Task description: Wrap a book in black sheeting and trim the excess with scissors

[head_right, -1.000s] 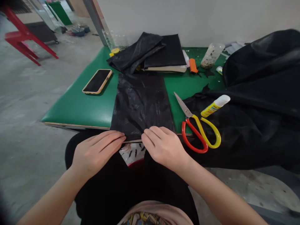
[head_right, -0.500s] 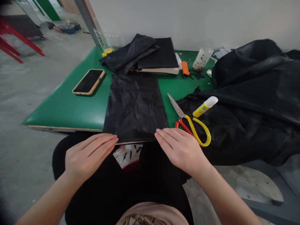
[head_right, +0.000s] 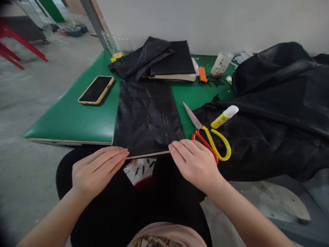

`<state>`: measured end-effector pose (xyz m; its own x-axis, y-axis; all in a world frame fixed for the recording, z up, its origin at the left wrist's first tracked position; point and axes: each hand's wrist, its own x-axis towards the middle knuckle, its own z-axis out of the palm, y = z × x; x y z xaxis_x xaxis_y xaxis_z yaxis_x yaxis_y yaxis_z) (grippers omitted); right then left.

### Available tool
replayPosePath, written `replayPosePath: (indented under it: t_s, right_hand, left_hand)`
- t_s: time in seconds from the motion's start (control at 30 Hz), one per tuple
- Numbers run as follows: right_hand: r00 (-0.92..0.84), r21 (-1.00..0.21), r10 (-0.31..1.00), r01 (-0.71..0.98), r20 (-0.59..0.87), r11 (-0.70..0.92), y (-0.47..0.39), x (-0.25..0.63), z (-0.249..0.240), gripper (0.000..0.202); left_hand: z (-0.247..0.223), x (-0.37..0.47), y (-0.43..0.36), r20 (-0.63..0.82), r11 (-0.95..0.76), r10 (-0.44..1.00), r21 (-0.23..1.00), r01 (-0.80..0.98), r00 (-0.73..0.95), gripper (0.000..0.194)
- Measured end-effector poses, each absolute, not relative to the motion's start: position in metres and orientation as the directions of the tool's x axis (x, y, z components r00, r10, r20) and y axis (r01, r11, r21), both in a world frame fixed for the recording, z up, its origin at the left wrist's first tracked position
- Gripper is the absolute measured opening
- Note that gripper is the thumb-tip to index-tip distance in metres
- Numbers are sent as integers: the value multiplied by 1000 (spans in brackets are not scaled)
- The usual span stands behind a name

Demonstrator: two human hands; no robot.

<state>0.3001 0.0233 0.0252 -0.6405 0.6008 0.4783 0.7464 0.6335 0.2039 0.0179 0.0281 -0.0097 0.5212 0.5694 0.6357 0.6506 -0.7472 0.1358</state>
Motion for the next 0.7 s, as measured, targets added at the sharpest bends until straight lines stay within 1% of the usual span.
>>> replayPosePath:
  t_s: [0.13,0.27,0.37,0.43,0.53,0.7]
  right_hand:
    - [-723,257,560,678,405,689,30,297,34,23]
    - [-774,287,577,633,261,719,40,294,47,29]
    - [-802,357,574,590,164,724,45,289,53,37]
    - [-808,374,581,571,96,731,46,286,54,43]
    - [-798,355,602,574,40,738,47,283,53,43]
    - [-774,289,633,605,-3,742,52,281,53,34]
  left_hand:
    - [-13,14,27,637,-767,535,89,636,556,36]
    - [-15,12,27,644,-777,514,70,626,566,33]
    - [-14,13,28,645,-776,520,82,626,560,34]
    - [-13,14,28,637,-769,543,116,629,547,36]
    - [-13,15,29,628,-759,570,155,632,530,37]
    - [-16,13,33,658,-778,544,164,606,521,33]
